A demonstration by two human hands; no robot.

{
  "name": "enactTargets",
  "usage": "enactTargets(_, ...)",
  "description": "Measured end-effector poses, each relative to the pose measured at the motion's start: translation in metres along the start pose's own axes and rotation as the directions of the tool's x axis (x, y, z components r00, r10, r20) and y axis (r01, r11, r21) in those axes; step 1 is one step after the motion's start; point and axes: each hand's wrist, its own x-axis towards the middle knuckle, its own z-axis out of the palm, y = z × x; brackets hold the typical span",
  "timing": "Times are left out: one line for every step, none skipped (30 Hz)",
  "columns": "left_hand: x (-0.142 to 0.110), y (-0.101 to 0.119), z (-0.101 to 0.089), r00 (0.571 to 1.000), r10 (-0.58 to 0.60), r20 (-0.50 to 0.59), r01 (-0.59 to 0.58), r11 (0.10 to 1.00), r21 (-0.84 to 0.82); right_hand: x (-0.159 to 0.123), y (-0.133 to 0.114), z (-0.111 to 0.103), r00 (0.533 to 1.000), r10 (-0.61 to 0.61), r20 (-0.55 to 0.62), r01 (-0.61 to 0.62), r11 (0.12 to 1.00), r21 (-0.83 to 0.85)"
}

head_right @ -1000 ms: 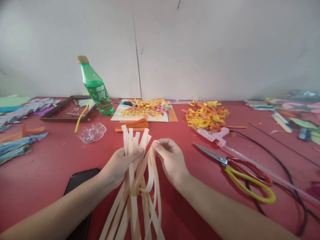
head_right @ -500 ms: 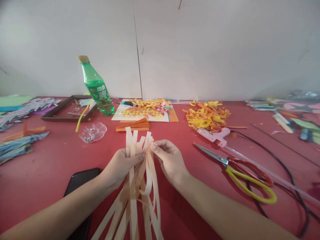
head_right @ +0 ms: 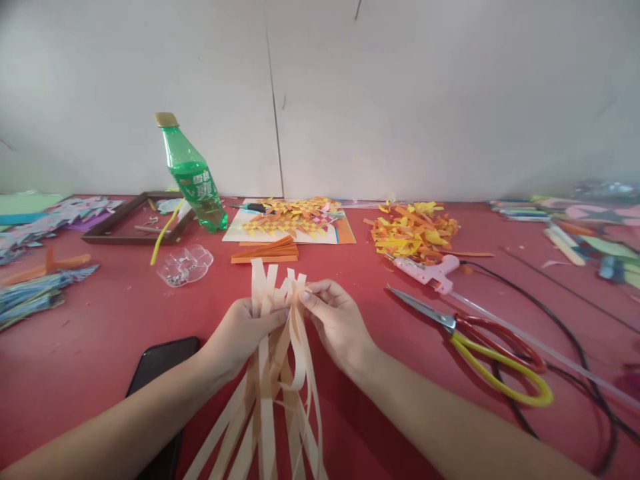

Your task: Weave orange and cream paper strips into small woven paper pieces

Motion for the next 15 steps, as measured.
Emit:
enactTargets(0.0001, -0.0003, -0.0001, 1.0, 0.0, -0.001, 0.0, 1.0, 0.002, -0.0001, -0.0002, 0.0001, 1.0, 0.001, -0.001, -0.001, 1.0, 0.0)
enactTargets(0.0003, -0.0007, -0.0001, 1.0, -0.001, 0.002, 0.001, 1.0, -0.001, -0.0003, -0.0004, 0.0002, 1.0, 0.002, -0.005, -0.002, 1.0, -0.003)
enactTargets(0.0006, -0.0012, -0.0002, 1.0, -0.004, 0.009, 0.004, 1.0, -0.003, -0.0005, -0.0008, 0.0004, 1.0, -0.001, -0.013, 0.0, 1.0, -0.007)
enactTargets(0.001, -0.0017, -0.0002, 1.0, -0.005, 0.017, 0.005, 1.0, -0.003, -0.0009, -0.0012, 0.0007, 1.0, -0.002, -0.02, 0.002, 1.0, -0.011)
enactTargets(0.0013, -0.0022, -0.0003, 1.0, -0.003, 0.023, 0.003, 1.0, -0.001, -0.0012, -0.0016, 0.0009, 1.0, -0.002, -0.028, 0.002, 1.0, -0.014)
enactTargets(0.0017, -0.0025, -0.0004, 1.0, 0.001, 0.026, -0.001, 1.0, 0.003, -0.0014, -0.0021, 0.0011, 0.999, -0.004, -0.037, 0.004, 1.0, -0.017)
enactTargets(0.002, -0.0028, -0.0005, 1.0, 0.01, 0.025, -0.01, 1.0, 0.008, -0.0016, -0.0025, 0.0012, 0.999, -0.012, -0.047, 0.011, 1.0, -0.022)
enactTargets(0.0021, -0.0029, -0.0007, 1.0, 0.017, 0.021, -0.018, 1.0, 0.014, -0.0016, -0.003, 0.0012, 0.998, -0.027, -0.058, 0.025, 0.999, -0.03)
enactTargets(0.0022, -0.0028, -0.0008, 1.0, 0.02, 0.016, -0.021, 1.0, 0.02, -0.0015, -0.0034, 0.0011, 0.997, -0.046, -0.069, 0.043, 0.998, -0.041)
enactTargets(0.0021, -0.0027, -0.0009, 1.0, 0.019, 0.011, -0.019, 0.999, 0.028, -0.0013, -0.0038, 0.0009, 0.995, -0.066, -0.079, 0.062, 0.997, -0.055)
enactTargets(0.0019, -0.0025, -0.0009, 1.0, 0.013, 0.008, -0.014, 0.999, 0.037, -0.0012, -0.0041, 0.0007, 0.993, -0.084, -0.088, 0.078, 0.995, -0.069)
enactTargets(0.0017, -0.0024, -0.0009, 1.0, 0.008, 0.006, -0.008, 0.999, 0.046, -0.001, -0.0043, 0.0005, 0.992, -0.092, -0.091, 0.085, 0.993, -0.08)
enactTargets(0.0014, -0.0023, -0.0008, 1.0, 0.003, 0.008, -0.003, 0.999, 0.052, -0.001, -0.0045, 0.0005, 0.992, -0.092, -0.089, 0.084, 0.993, -0.085)
enactTargets(0.0012, -0.0023, -0.0008, 1.0, 0.001, 0.015, -0.002, 0.999, 0.053, -0.0011, -0.0046, 0.0005, 0.993, -0.084, -0.084, 0.077, 0.993, -0.086)
enactTargets(0.0011, -0.0025, -0.0007, 1.0, 0.004, 0.025, -0.005, 0.999, 0.047, -0.0013, -0.0047, 0.0006, 0.994, -0.074, -0.078, 0.067, 0.994, -0.084)
